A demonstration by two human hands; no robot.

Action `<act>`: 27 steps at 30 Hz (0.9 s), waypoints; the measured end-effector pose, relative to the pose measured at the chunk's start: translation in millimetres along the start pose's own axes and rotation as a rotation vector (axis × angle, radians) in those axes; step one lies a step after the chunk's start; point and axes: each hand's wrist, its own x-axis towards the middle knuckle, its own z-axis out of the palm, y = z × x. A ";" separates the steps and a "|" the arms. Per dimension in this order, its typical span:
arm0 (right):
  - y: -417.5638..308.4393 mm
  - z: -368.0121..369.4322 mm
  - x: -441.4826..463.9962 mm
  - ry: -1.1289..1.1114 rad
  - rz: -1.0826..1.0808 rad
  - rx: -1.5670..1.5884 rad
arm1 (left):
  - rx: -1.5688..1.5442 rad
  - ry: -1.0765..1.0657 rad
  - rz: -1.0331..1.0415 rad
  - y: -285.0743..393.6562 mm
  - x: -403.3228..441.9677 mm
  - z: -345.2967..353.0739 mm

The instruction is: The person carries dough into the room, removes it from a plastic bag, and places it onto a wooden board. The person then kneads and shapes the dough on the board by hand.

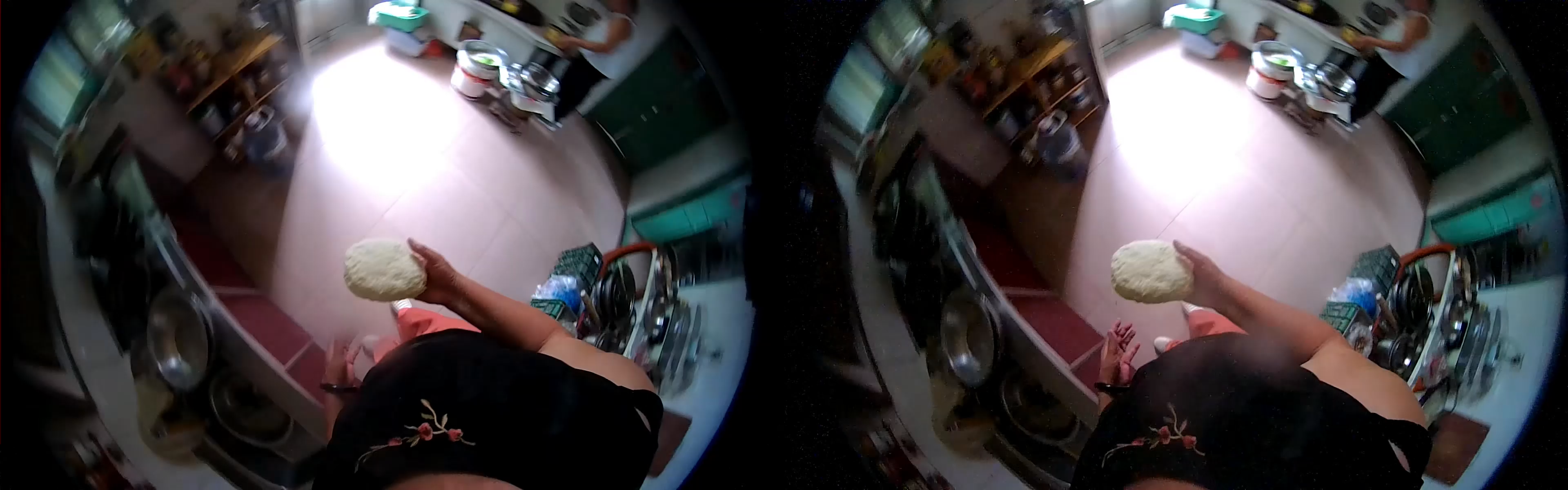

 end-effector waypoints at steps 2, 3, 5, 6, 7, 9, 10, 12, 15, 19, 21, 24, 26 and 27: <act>20.5 6.3 17.5 0.039 -0.073 0.065 | 0.108 0.044 0.066 53.3 10.9 -15.7; -0.7 -7.0 -0.8 -0.041 -0.103 0.179 | 0.256 0.099 0.061 83.7 4.1 24.1; -26.9 -25.8 -23.4 -0.045 -0.184 0.211 | 0.341 0.078 0.033 94.1 28.1 63.6; -92.9 -41.2 -70.0 0.045 -0.260 0.086 | 0.243 -0.125 0.024 56.5 74.5 132.1; -103.8 -51.3 -70.4 0.047 -0.292 0.099 | 0.300 -0.179 0.023 65.2 87.4 151.4; -139.5 -73.0 -80.3 0.059 -0.357 0.101 | 0.395 -0.295 0.029 68.9 117.6 215.7; -158.5 -87.7 -89.9 0.101 -0.379 0.087 | 0.418 -0.361 0.042 66.4 133.8 255.6; -203.6 -127.0 -102.1 0.166 -0.461 0.019 | 0.392 -0.426 0.094 65.1 165.6 347.2; -270.5 -160.3 -121.8 0.409 -0.637 -0.131 | 0.428 -0.539 0.040 47.7 225.8 454.8; -353.6 -210.8 -148.9 0.543 -0.893 -0.436 | 0.322 -0.501 -0.099 16.5 283.2 559.1; -388.9 -216.5 -172.7 0.529 -0.990 -0.606 | 0.381 -0.567 0.026 -21.0 328.6 582.0; -435.4 -214.1 -200.8 0.681 -1.029 -0.667 | 0.427 -0.547 0.001 -42.9 363.2 636.2; -464.5 -222.0 -215.1 0.806 -1.060 -0.735 | 0.433 -0.530 -0.119 -47.9 376.9 683.3; -481.7 -228.7 -221.2 0.869 -1.070 -0.771 | 0.433 -0.519 -0.178 -45.0 376.8 714.9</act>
